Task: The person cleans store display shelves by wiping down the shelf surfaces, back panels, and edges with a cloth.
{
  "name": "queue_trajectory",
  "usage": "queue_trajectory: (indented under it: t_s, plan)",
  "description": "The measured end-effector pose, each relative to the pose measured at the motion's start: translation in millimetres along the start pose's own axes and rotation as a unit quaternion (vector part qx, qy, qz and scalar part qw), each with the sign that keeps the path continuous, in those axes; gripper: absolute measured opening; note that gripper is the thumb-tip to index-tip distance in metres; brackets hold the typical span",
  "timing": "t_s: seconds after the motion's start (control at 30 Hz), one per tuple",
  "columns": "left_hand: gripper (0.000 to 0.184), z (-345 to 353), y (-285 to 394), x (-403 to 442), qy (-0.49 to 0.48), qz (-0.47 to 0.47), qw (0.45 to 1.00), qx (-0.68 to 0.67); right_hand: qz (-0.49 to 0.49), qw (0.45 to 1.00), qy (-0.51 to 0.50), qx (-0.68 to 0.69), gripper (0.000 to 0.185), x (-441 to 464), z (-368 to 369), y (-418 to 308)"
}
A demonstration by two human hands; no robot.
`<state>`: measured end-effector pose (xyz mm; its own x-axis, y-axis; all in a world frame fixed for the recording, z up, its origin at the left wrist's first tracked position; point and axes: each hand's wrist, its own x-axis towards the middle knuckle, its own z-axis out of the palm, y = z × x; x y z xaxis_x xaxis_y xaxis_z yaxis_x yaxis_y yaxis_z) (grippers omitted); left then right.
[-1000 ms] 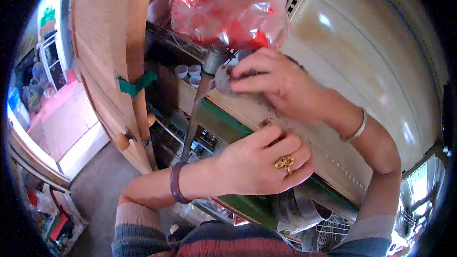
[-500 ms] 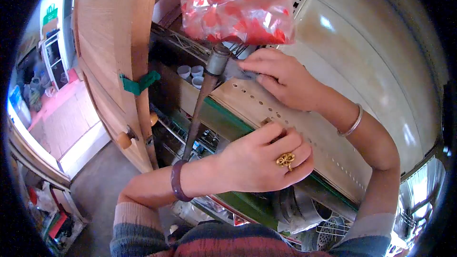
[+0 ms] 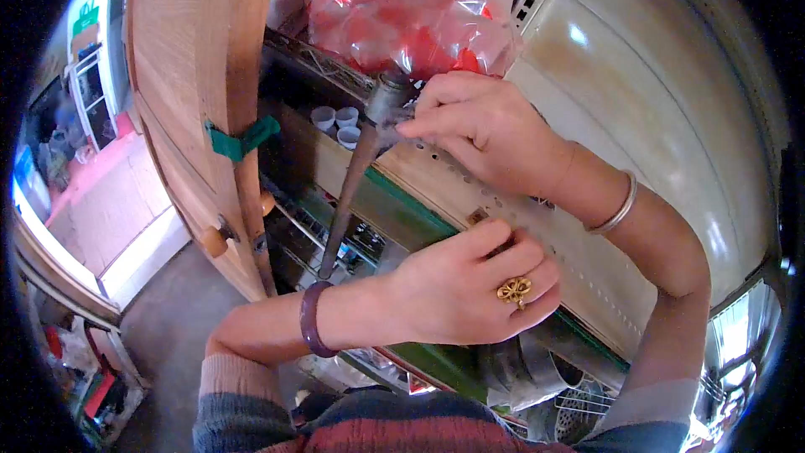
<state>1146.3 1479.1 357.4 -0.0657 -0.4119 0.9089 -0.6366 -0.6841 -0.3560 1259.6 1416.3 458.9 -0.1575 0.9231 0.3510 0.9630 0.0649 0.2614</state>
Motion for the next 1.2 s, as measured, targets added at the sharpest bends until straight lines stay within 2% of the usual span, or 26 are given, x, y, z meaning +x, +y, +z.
queue_trajectory:
  t_s: [0.2, 0.3, 0.4, 0.5, 0.6, 0.7, 0.8, 0.9, 0.93, 1.07, 1.2]
  plan:
    - [0.026, 1, 0, -2, -0.001, -0.007, 1.0, -0.016, 0.006, 0.999, -0.032, 0.017, 0.025, -35, -23, -19]
    - [0.023, 2, 1, 0, 0.005, -0.011, 1.0, -0.023, 0.005, 0.997, -0.041, -0.058, 0.037, -17, -7, -4]
    - [0.021, 5, 1, 0, 0.025, -0.005, 1.0, -0.012, 0.009, 0.996, -0.074, -0.055, 0.036, -10, -9, -5]
    - [0.023, 4, 0, -2, 0.022, -0.013, 0.999, -0.026, 0.025, 0.997, -0.041, 0.053, 0.034, -32, -19, -10]
    - [0.027, 2, -1, -1, 0.02, -0.012, 0.999, -0.034, 0.1, 0.988, -0.083, -0.078, 0.035, -28, -13, 3]
    - [0.028, 5, 1, -2, 0.009, -0.011, 1.0, -0.018, 0.022, 0.996, -0.004, 0.083, 0.04, -6, -3, -15]
    - [0.028, 3, 1, -2, 0.007, -0.01, 1.0, -0.012, -0.029, 0.997, 0.012, 0.065, 0.047, -9, -3, -13]
    - [0.029, 3, 0, -4, 0.007, -0.014, 1.0, -0.017, 0.036, 0.999, -0.027, -0.027, 0.054, -25, -8, 3]
    - [0.029, 3, 1, -3, 0.006, -0.013, 1.0, -0.016, 0.056, 0.998, -0.029, -0.01, 0.056, -30, -4, 2]
    - [0.029, 3, 1, -1, 0.004, -0.01, 1.0, -0.015, -0.037, 0.998, -0.023, 0.055, 0.051, -8, -9, -15]
    - [0.029, 2, 0, -2, -0.006, 0.002, 1.0, -0.01, -0.029, 0.996, -0.046, 0.077, 0.047, -24, -22, -27]
